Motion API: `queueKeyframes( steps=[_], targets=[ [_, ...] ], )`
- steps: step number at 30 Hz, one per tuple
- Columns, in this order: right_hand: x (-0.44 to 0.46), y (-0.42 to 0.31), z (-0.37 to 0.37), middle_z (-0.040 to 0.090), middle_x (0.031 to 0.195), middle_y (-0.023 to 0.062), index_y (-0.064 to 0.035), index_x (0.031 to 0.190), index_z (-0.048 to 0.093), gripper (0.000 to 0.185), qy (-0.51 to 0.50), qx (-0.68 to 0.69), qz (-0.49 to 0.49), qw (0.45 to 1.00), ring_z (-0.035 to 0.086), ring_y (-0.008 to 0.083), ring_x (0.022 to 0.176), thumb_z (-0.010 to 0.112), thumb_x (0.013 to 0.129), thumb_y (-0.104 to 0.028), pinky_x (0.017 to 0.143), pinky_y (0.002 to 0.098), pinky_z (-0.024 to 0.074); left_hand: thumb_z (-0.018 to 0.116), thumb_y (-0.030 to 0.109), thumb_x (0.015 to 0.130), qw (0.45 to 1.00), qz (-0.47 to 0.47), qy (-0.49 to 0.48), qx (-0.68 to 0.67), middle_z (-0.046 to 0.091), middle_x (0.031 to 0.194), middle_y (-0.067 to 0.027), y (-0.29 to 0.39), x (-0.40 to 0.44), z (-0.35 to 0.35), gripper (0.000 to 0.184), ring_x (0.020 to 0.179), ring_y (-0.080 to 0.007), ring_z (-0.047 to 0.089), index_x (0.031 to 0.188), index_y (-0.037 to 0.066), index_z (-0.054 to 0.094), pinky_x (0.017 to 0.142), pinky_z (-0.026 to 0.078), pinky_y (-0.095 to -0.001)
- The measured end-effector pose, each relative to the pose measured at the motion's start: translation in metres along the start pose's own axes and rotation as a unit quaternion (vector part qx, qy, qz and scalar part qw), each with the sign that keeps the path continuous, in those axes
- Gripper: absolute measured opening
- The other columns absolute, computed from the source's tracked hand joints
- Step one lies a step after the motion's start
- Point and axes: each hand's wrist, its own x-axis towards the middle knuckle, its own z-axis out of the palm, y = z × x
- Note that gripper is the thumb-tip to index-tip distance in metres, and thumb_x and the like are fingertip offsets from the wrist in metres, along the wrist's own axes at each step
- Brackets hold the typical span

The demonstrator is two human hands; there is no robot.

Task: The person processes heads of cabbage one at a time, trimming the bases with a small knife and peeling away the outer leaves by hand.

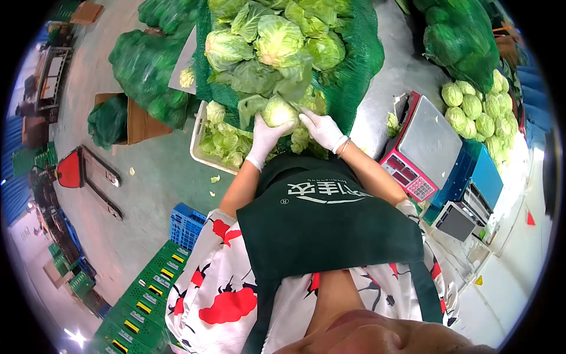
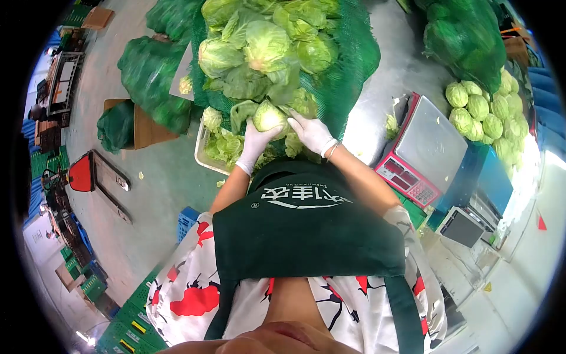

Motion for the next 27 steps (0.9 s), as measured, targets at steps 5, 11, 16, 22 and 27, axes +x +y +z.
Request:
queueKeyframes(
  steps=[5,11,16,22,27],
  targets=[
    [0.006,-0.04,-0.024,0.067,0.073,0.0242,-0.0073,0.147,0.041,0.058,-0.046,-0.144,-0.022,0.988,0.066,0.0439,0.067,0.043,0.103,-0.045,0.065,0.0516,0.0538,0.091,0.03,0.065,0.996,-0.009,-0.084,0.032,0.068,0.118,-0.0153,0.046,-0.005,-0.013,0.08,0.107,-0.0234,0.066,0.127,-0.003,0.054,0.094,0.052,-0.0359],
    [0.046,0.002,-0.014,0.068,0.074,0.0227,-0.0094,0.145,0.043,0.054,-0.052,-0.244,-0.161,0.955,0.066,0.0434,0.068,0.045,0.103,-0.042,0.066,0.0511,0.0546,0.091,0.032,0.064,0.99,0.035,-0.107,0.09,0.066,0.121,-0.0175,0.026,0.007,-0.02,0.085,0.109,-0.0258,0.065,0.132,-0.002,0.052,0.097,0.05,-0.0362],
    [0.053,0.005,-0.04,0.07,0.1,0.0236,-0.0078,0.124,0.065,0.042,0.028,-0.058,-0.035,0.997,0.069,0.0399,0.089,0.049,0.102,-0.039,0.084,0.0448,0.056,0.092,0.036,0.063,0.989,0.031,-0.121,0.079,0.064,0.126,-0.0201,0.013,0.003,-0.029,0.097,0.113,-0.0266,0.064,0.138,-0.005,0.046,0.094,0.052,-0.0363],
    [0.006,-0.04,-0.014,0.071,0.087,0.0212,-0.0135,0.129,0.064,0.039,0.007,0.009,-0.094,0.995,0.069,0.0382,0.07,0.053,0.101,-0.039,0.069,0.044,0.057,0.075,0.033,0.089,0.888,-0.3,-0.102,-0.334,0.057,0.133,-0.021,-0.007,-0.035,-0.053,0.072,0.117,-0.0291,0.063,0.144,0.002,0.04,0.088,0.058,-0.0478],
    [-0.012,-0.038,-0.01,0.071,0.086,0.0205,-0.0117,0.129,0.063,0.037,0.051,0.027,-0.018,0.998,0.07,0.037,0.074,0.053,0.101,-0.036,0.071,0.0442,0.0582,0.077,0.03,0.087,0.885,-0.275,-0.061,-0.371,0.059,0.129,-0.0173,0.014,-0.035,-0.034,0.066,0.118,-0.0283,0.061,0.136,-0.001,0.046,0.09,0.057,-0.0472]
  ],
)
